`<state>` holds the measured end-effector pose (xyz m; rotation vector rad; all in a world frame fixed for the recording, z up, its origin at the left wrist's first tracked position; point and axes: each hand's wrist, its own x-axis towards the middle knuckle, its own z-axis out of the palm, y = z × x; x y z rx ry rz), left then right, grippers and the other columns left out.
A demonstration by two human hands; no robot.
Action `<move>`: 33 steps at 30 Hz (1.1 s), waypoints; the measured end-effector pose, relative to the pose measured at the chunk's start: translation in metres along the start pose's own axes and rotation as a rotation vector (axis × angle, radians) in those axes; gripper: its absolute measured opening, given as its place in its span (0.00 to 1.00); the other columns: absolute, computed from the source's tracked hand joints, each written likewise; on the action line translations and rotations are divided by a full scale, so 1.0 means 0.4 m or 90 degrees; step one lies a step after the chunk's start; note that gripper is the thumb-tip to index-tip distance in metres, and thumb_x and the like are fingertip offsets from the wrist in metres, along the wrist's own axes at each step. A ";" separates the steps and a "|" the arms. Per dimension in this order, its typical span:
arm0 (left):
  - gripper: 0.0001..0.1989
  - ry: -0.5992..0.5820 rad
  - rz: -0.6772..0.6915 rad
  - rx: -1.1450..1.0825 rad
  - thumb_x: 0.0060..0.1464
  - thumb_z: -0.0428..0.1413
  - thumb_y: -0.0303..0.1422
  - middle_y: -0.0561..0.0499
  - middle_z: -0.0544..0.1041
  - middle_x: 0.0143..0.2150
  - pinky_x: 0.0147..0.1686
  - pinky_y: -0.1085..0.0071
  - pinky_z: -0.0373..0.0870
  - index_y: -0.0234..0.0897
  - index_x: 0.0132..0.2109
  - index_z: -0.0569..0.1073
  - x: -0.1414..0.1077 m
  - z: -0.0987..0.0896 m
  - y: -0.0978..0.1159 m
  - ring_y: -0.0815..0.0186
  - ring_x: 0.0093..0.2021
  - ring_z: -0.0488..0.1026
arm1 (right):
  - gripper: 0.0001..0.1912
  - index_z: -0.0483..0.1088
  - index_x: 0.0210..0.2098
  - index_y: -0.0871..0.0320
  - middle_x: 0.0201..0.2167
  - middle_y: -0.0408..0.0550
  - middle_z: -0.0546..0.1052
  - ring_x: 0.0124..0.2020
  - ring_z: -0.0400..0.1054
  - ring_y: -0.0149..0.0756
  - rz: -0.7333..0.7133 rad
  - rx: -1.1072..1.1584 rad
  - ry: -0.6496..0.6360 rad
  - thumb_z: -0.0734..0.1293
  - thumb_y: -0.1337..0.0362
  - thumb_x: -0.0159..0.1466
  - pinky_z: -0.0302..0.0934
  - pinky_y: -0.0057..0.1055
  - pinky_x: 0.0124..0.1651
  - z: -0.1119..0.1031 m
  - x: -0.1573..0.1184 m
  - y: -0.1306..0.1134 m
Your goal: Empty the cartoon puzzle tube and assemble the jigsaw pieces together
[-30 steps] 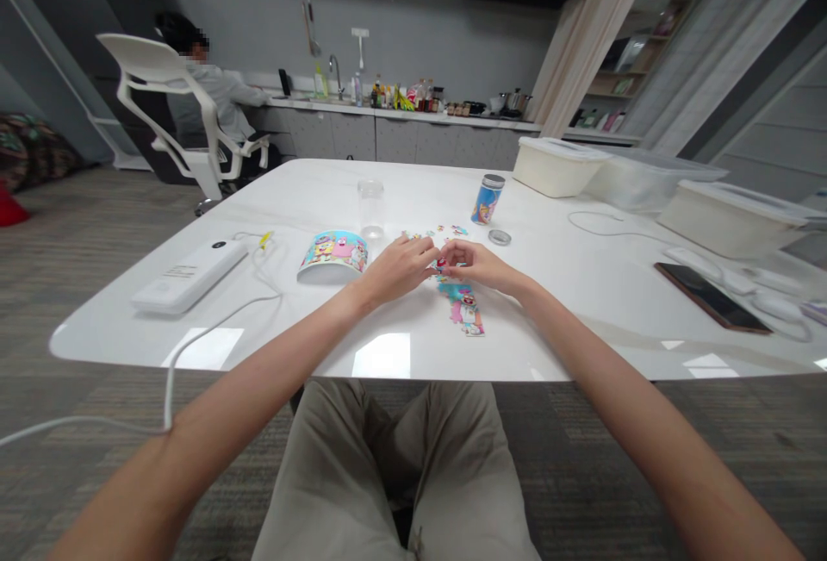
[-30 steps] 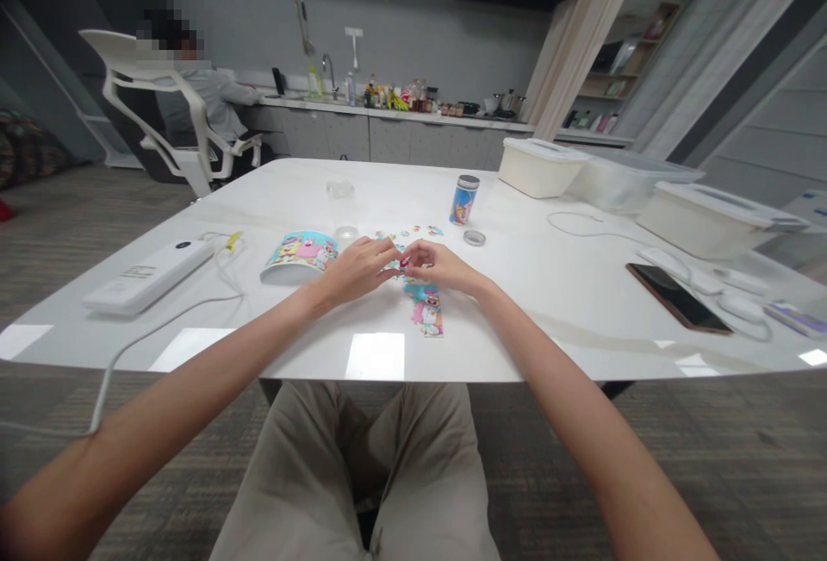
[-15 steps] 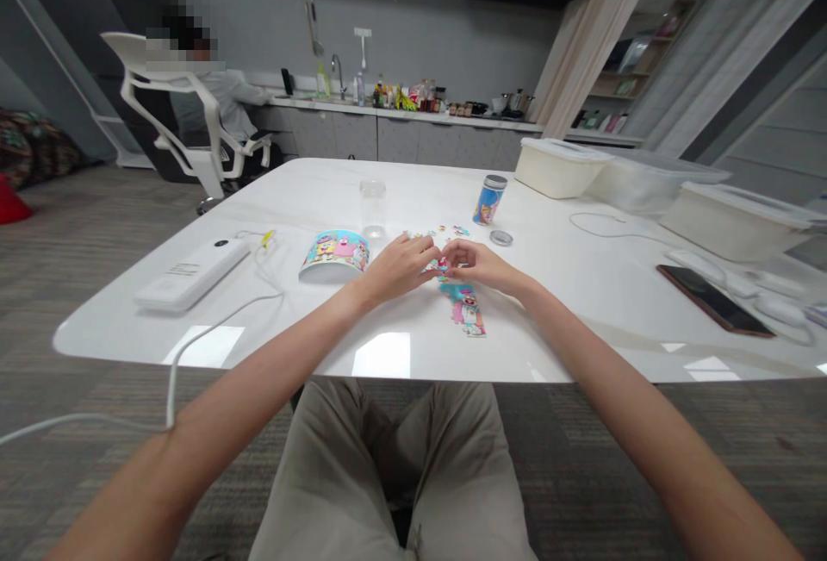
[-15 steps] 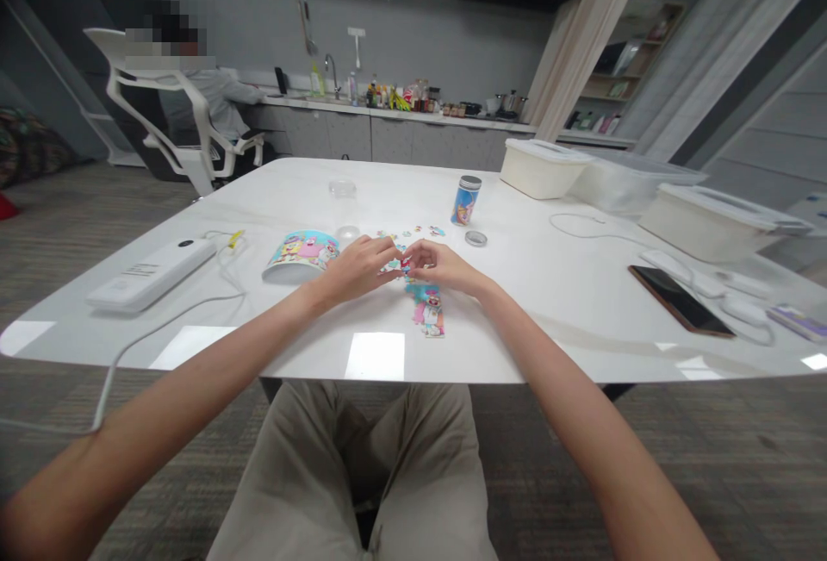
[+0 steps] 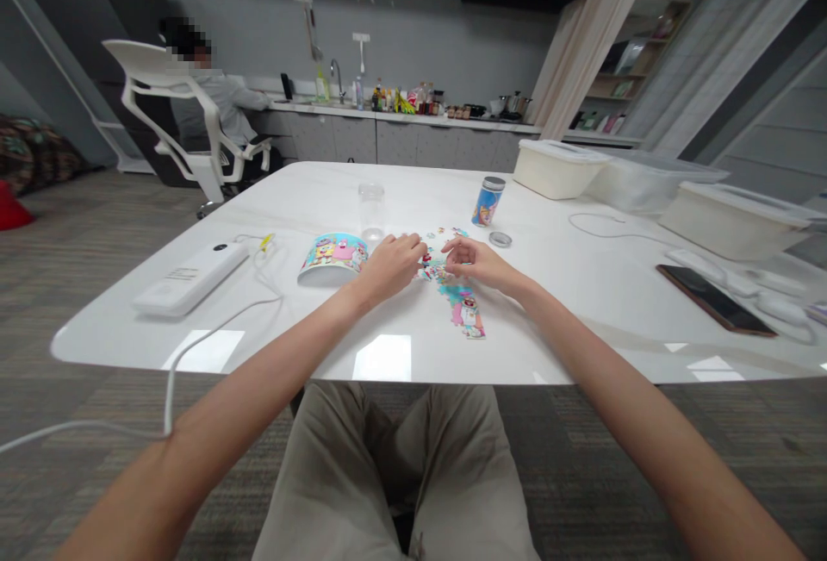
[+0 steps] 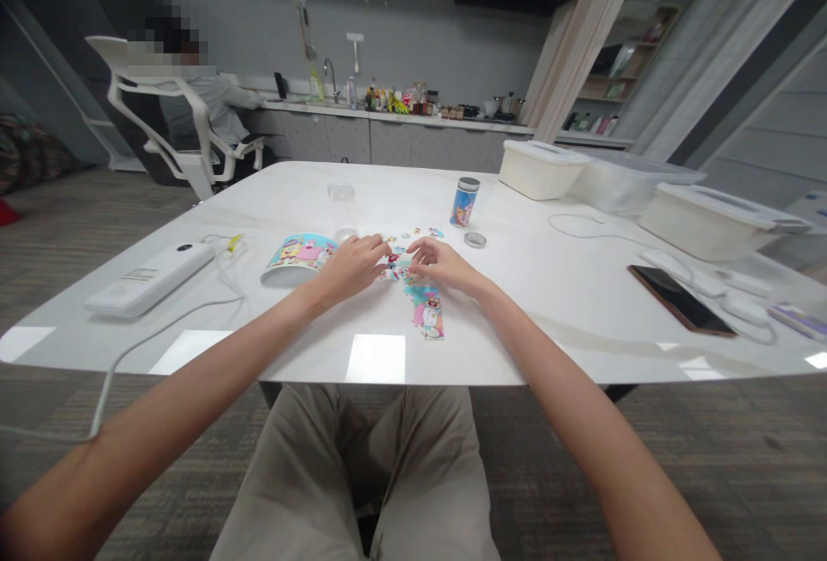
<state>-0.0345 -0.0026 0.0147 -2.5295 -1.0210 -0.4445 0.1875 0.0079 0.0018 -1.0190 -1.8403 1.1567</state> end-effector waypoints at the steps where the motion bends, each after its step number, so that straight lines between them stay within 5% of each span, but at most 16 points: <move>1: 0.05 -0.012 -0.021 0.009 0.59 0.52 0.26 0.44 0.75 0.44 0.41 0.65 0.62 0.35 0.43 0.70 -0.002 0.002 -0.005 0.58 0.44 0.73 | 0.20 0.67 0.40 0.57 0.27 0.41 0.74 0.26 0.68 0.30 0.006 -0.016 0.028 0.73 0.60 0.50 0.59 0.26 0.25 -0.004 0.002 0.002; 9: 0.06 -0.085 -0.100 0.038 0.59 0.51 0.26 0.40 0.76 0.42 0.39 0.62 0.63 0.33 0.42 0.71 -0.016 0.007 -0.033 0.55 0.43 0.74 | 0.14 0.67 0.35 0.57 0.27 0.43 0.73 0.23 0.67 0.30 0.112 -0.076 0.209 0.72 0.65 0.50 0.57 0.25 0.21 -0.027 0.010 0.016; 15: 0.05 -0.081 -0.118 0.022 0.60 0.53 0.29 0.42 0.76 0.42 0.39 0.64 0.62 0.34 0.42 0.72 -0.014 0.010 -0.044 0.57 0.43 0.74 | 0.08 0.69 0.35 0.57 0.28 0.43 0.72 0.25 0.65 0.31 0.073 -0.202 0.247 0.67 0.68 0.54 0.60 0.28 0.27 -0.039 0.013 0.042; 21: 0.10 -0.070 -0.094 -0.016 0.63 0.52 0.34 0.44 0.76 0.44 0.42 0.65 0.62 0.35 0.48 0.72 -0.004 0.033 -0.029 0.58 0.44 0.74 | 0.08 0.74 0.35 0.58 0.34 0.48 0.73 0.32 0.67 0.35 0.016 -0.436 0.194 0.66 0.69 0.56 0.64 0.34 0.40 -0.037 0.009 0.057; 33: 0.12 -0.161 -0.061 -0.009 0.63 0.50 0.34 0.42 0.78 0.45 0.42 0.66 0.64 0.34 0.41 0.77 -0.019 -0.008 -0.099 0.58 0.46 0.74 | 0.07 0.77 0.35 0.58 0.40 0.52 0.73 0.38 0.70 0.38 0.020 -0.460 0.143 0.69 0.66 0.57 0.64 0.36 0.47 -0.035 0.002 0.037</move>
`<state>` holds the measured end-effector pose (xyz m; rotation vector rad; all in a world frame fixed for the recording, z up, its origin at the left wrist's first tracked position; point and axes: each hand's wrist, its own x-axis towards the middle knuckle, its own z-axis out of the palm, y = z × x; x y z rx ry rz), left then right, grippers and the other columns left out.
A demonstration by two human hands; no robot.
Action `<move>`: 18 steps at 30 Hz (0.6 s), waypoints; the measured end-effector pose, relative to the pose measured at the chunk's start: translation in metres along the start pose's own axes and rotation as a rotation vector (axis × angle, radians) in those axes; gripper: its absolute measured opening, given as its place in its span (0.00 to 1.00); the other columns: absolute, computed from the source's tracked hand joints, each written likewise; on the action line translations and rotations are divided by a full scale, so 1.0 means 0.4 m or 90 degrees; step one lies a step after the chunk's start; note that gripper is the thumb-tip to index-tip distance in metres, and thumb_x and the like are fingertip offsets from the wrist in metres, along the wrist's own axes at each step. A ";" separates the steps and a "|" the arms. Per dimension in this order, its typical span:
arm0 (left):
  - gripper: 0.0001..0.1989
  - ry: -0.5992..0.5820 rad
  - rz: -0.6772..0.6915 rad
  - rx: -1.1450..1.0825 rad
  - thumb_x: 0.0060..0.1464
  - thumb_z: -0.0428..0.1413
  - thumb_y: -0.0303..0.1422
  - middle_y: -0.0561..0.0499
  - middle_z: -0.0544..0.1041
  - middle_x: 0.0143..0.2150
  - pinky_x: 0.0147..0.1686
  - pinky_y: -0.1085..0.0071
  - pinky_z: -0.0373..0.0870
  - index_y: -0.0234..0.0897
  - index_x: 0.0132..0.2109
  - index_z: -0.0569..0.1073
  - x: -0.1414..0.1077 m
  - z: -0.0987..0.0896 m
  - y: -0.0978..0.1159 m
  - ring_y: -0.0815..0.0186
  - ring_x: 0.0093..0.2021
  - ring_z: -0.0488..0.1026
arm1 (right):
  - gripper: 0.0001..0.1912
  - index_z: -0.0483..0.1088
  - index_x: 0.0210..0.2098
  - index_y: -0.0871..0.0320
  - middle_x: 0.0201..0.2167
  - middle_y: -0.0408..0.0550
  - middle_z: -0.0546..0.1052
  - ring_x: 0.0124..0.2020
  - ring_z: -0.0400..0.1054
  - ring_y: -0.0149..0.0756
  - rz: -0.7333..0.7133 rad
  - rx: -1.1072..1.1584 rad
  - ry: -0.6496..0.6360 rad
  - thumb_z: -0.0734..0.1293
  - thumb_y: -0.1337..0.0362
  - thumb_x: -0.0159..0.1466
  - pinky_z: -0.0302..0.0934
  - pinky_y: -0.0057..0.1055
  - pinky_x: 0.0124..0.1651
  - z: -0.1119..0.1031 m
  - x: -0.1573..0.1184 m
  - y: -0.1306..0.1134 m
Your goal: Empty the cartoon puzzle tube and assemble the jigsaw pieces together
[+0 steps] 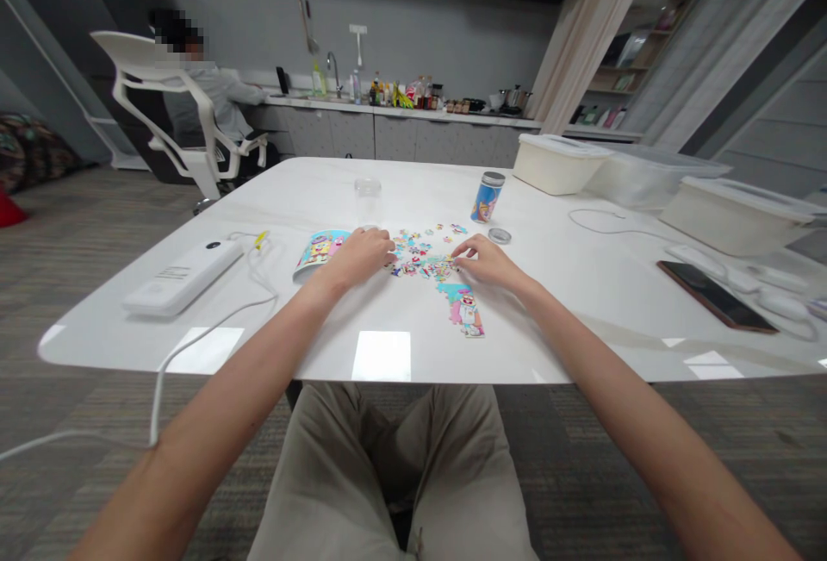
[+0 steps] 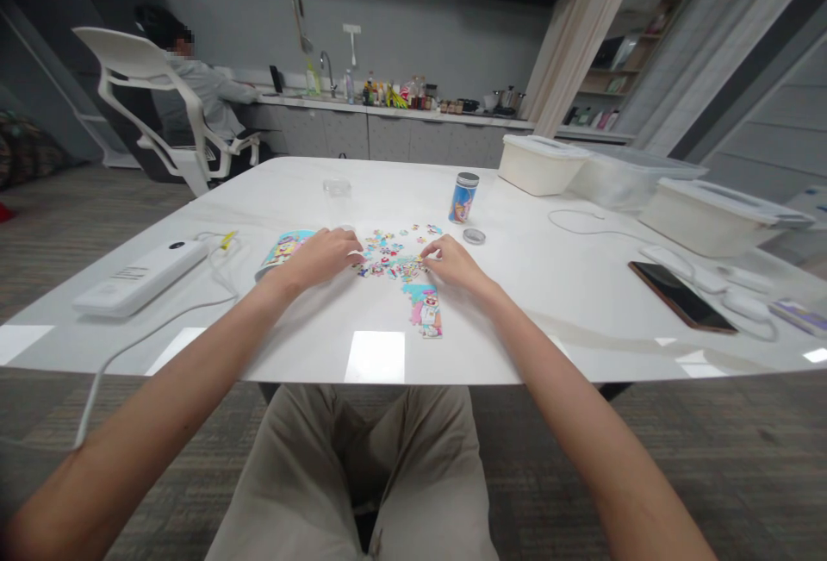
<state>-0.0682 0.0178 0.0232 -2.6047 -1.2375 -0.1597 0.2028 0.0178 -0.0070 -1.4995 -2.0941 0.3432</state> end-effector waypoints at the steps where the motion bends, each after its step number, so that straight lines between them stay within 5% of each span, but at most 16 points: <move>1: 0.13 -0.022 0.017 -0.013 0.63 0.50 0.35 0.42 0.78 0.47 0.43 0.66 0.65 0.34 0.43 0.77 -0.002 -0.002 -0.009 0.58 0.47 0.74 | 0.07 0.77 0.35 0.58 0.40 0.52 0.72 0.39 0.69 0.39 -0.001 -0.005 0.002 0.69 0.66 0.57 0.64 0.37 0.48 0.000 -0.001 0.001; 10: 0.13 -0.120 0.102 -0.137 0.59 0.54 0.41 0.48 0.77 0.52 0.49 0.72 0.64 0.42 0.46 0.77 -0.015 0.005 -0.080 0.62 0.50 0.74 | 0.17 0.77 0.40 0.57 0.41 0.55 0.73 0.43 0.70 0.45 -0.019 -0.039 -0.016 0.73 0.54 0.55 0.62 0.44 0.51 0.008 -0.010 0.010; 18: 0.12 -0.080 0.125 -0.117 0.62 0.50 0.35 0.48 0.78 0.46 0.44 0.73 0.66 0.41 0.44 0.78 -0.005 0.015 -0.040 0.65 0.44 0.75 | 0.13 0.76 0.42 0.59 0.41 0.55 0.76 0.43 0.70 0.45 -0.070 -0.001 -0.037 0.71 0.62 0.58 0.63 0.41 0.49 0.026 -0.007 -0.004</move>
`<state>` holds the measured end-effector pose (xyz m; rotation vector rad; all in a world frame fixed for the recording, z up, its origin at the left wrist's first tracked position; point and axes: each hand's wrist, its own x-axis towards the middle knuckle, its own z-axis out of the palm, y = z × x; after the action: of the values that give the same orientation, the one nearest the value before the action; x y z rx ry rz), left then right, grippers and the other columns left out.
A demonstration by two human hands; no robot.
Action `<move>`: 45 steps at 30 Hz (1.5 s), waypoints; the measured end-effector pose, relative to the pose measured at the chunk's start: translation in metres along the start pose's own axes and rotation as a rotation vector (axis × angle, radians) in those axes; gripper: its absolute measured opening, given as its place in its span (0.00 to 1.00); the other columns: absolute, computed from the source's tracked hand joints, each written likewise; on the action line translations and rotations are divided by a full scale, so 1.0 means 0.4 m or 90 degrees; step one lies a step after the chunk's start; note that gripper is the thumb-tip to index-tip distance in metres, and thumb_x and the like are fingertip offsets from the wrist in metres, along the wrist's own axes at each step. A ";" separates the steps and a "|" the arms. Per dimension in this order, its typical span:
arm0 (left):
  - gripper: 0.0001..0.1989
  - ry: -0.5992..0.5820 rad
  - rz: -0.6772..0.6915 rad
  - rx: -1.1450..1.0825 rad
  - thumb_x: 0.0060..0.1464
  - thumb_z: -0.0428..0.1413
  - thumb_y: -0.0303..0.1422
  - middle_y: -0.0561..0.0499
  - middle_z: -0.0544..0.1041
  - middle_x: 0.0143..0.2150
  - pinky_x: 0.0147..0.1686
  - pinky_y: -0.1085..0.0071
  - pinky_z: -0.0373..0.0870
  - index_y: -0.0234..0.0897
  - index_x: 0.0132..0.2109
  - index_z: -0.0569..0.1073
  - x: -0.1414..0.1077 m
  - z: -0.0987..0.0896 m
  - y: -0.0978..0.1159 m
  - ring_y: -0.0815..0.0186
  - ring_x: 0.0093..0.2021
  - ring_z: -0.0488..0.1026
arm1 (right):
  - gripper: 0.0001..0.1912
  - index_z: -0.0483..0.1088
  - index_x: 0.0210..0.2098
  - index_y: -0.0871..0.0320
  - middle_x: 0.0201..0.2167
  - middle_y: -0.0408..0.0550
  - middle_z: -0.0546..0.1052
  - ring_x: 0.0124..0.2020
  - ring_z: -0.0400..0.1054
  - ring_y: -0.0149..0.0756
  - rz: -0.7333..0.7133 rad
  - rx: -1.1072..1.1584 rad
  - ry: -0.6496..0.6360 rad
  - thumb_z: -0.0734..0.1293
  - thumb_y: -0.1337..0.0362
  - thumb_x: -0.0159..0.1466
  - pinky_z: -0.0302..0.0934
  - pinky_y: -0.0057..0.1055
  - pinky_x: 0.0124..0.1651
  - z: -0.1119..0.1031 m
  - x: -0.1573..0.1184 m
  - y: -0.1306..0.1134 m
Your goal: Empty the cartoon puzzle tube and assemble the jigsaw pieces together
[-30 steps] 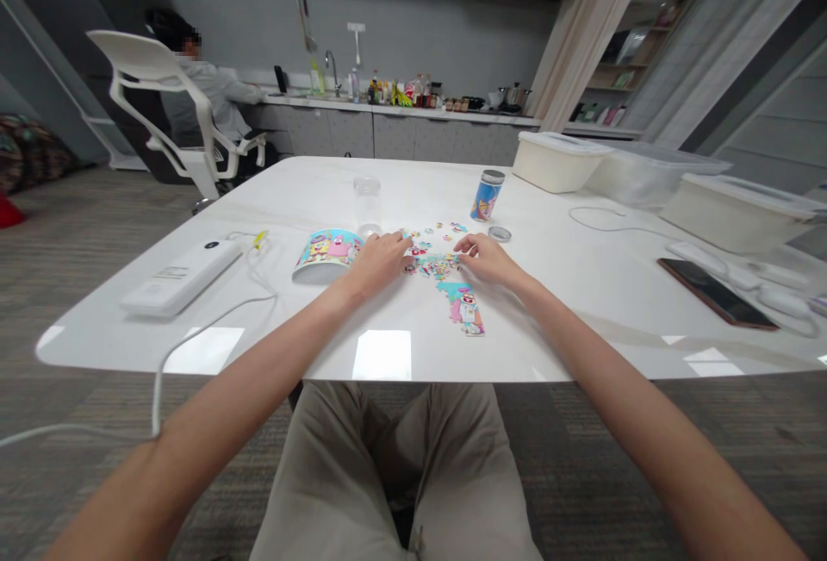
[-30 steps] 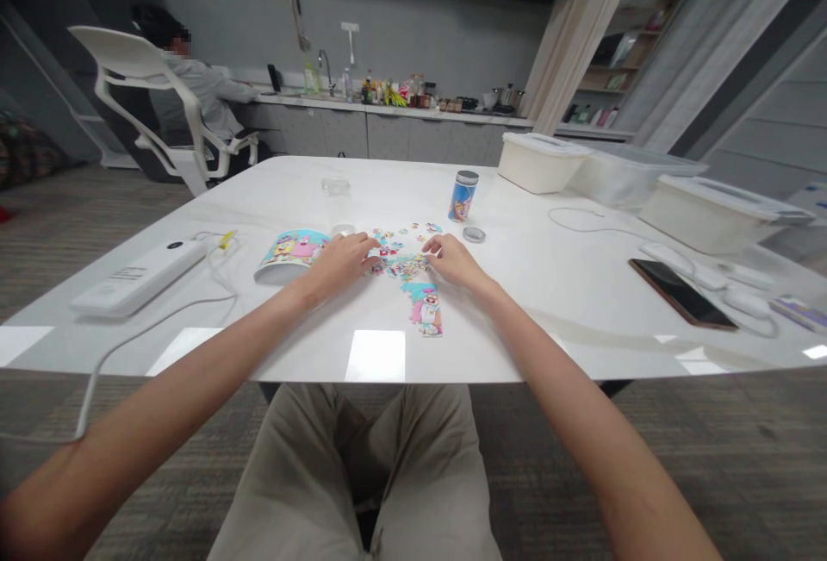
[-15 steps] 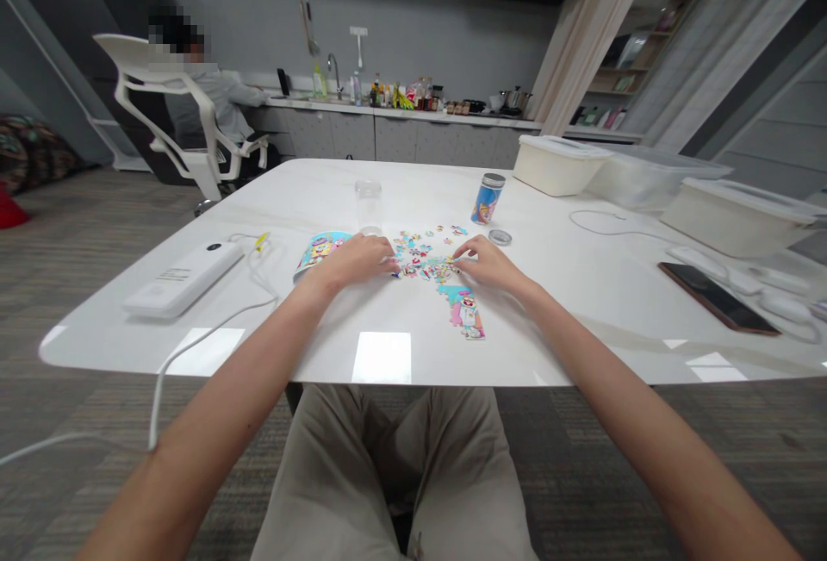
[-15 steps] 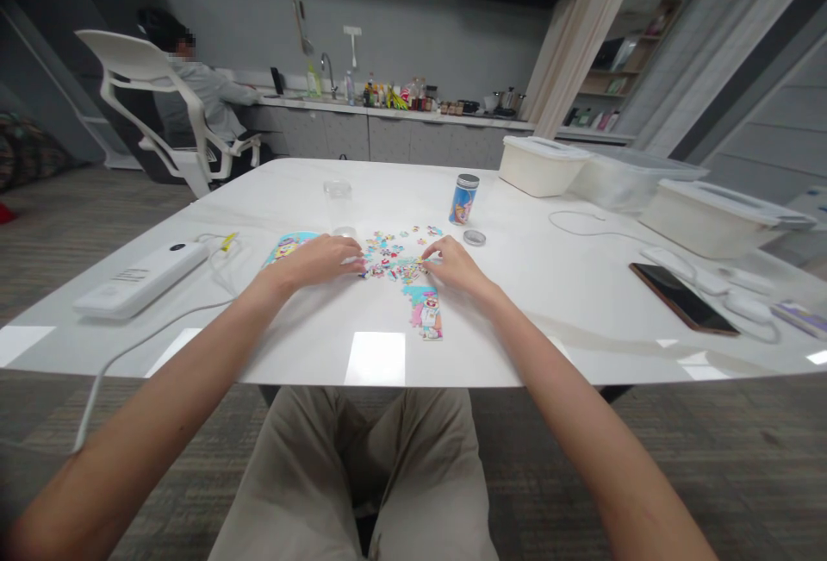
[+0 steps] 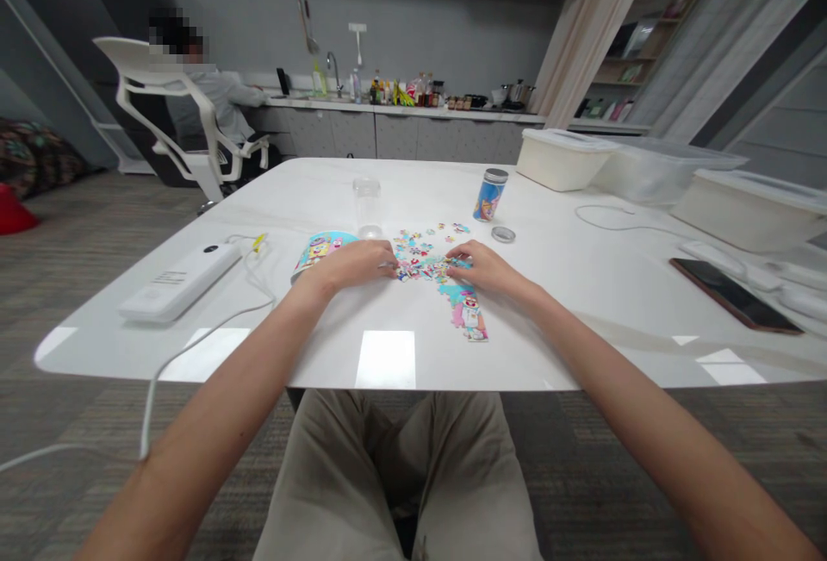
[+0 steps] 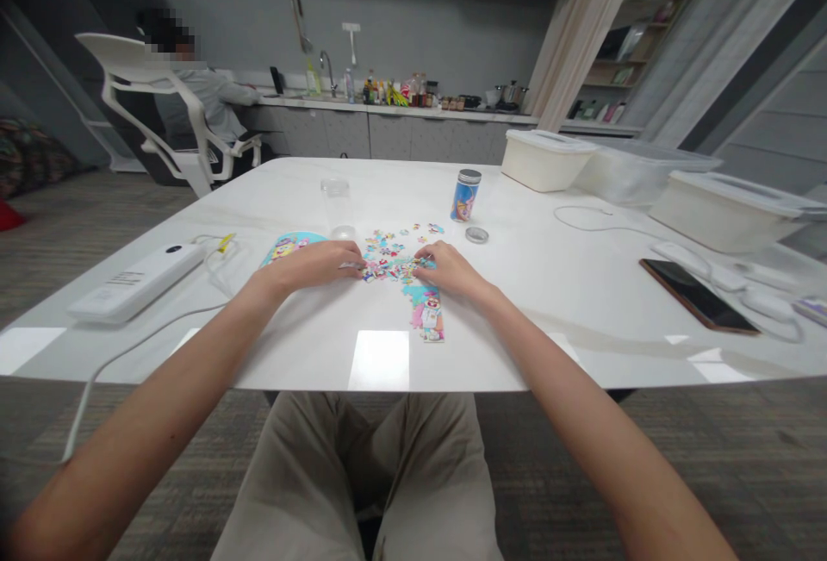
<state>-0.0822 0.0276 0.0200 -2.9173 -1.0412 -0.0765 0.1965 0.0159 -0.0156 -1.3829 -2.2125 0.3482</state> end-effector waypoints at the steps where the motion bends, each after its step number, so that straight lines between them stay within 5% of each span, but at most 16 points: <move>1: 0.12 0.008 -0.001 0.012 0.62 0.50 0.35 0.48 0.78 0.45 0.43 0.73 0.66 0.40 0.43 0.78 0.003 0.002 0.008 0.65 0.43 0.75 | 0.13 0.76 0.42 0.59 0.41 0.54 0.76 0.43 0.70 0.44 -0.001 0.005 0.004 0.71 0.63 0.58 0.63 0.41 0.50 0.003 0.001 0.000; 12: 0.12 0.057 -0.043 0.141 0.63 0.47 0.31 0.44 0.77 0.42 0.37 0.69 0.67 0.34 0.40 0.76 0.018 0.003 0.064 0.63 0.39 0.76 | 0.12 0.74 0.42 0.58 0.42 0.53 0.75 0.44 0.70 0.41 -0.007 0.049 0.010 0.67 0.71 0.58 0.64 0.39 0.49 0.010 0.001 -0.003; 21: 0.13 0.087 0.154 0.025 0.65 0.46 0.31 0.48 0.76 0.52 0.49 0.69 0.66 0.39 0.50 0.74 0.029 0.022 0.073 0.65 0.47 0.74 | 0.09 0.75 0.39 0.59 0.41 0.50 0.74 0.44 0.69 0.38 -0.029 0.033 0.036 0.66 0.72 0.60 0.62 0.35 0.50 0.002 -0.001 -0.015; 29: 0.17 0.093 0.129 -0.013 0.66 0.43 0.34 0.45 0.77 0.51 0.49 0.66 0.67 0.38 0.50 0.75 0.032 0.045 0.056 0.61 0.47 0.75 | 0.04 0.73 0.32 0.58 0.36 0.47 0.74 0.42 0.68 0.36 -0.037 -0.019 0.102 0.67 0.71 0.61 0.60 0.34 0.50 -0.014 0.008 -0.018; 33: 0.19 0.105 0.133 -0.020 0.66 0.42 0.36 0.44 0.76 0.53 0.49 0.64 0.68 0.39 0.53 0.74 0.035 0.065 0.035 0.59 0.49 0.75 | 0.10 0.70 0.30 0.58 0.39 0.50 0.74 0.45 0.67 0.40 0.107 -0.179 0.215 0.69 0.57 0.62 0.59 0.34 0.49 -0.137 0.006 0.031; 35: 0.19 0.113 0.143 -0.014 0.65 0.42 0.36 0.44 0.76 0.53 0.49 0.64 0.68 0.40 0.53 0.74 0.037 0.074 0.027 0.60 0.48 0.75 | 0.16 0.71 0.32 0.57 0.41 0.51 0.74 0.45 0.68 0.38 0.300 -0.237 0.211 0.63 0.52 0.66 0.59 0.31 0.50 -0.231 -0.028 0.087; 40: 0.19 0.142 0.164 0.007 0.63 0.42 0.32 0.42 0.74 0.56 0.49 0.60 0.69 0.39 0.54 0.73 0.038 0.078 0.024 0.56 0.50 0.74 | 0.24 0.65 0.55 0.68 0.57 0.71 0.65 0.58 0.61 0.55 0.613 -0.324 0.269 0.63 0.59 0.65 0.55 0.44 0.57 -0.426 -0.241 0.262; 45: 0.19 0.142 0.179 0.025 0.61 0.42 0.29 0.41 0.74 0.56 0.49 0.57 0.71 0.38 0.52 0.73 0.038 0.074 0.030 0.55 0.50 0.74 | 0.34 0.63 0.57 0.73 0.57 0.80 0.62 0.59 0.57 0.68 0.861 -0.340 0.263 0.68 0.55 0.58 0.54 0.56 0.55 -0.476 -0.437 0.376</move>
<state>-0.0618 0.0296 -0.0088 -2.9007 -0.5886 -0.3573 0.4763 -0.0812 0.0254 -2.7659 -0.7633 -0.1287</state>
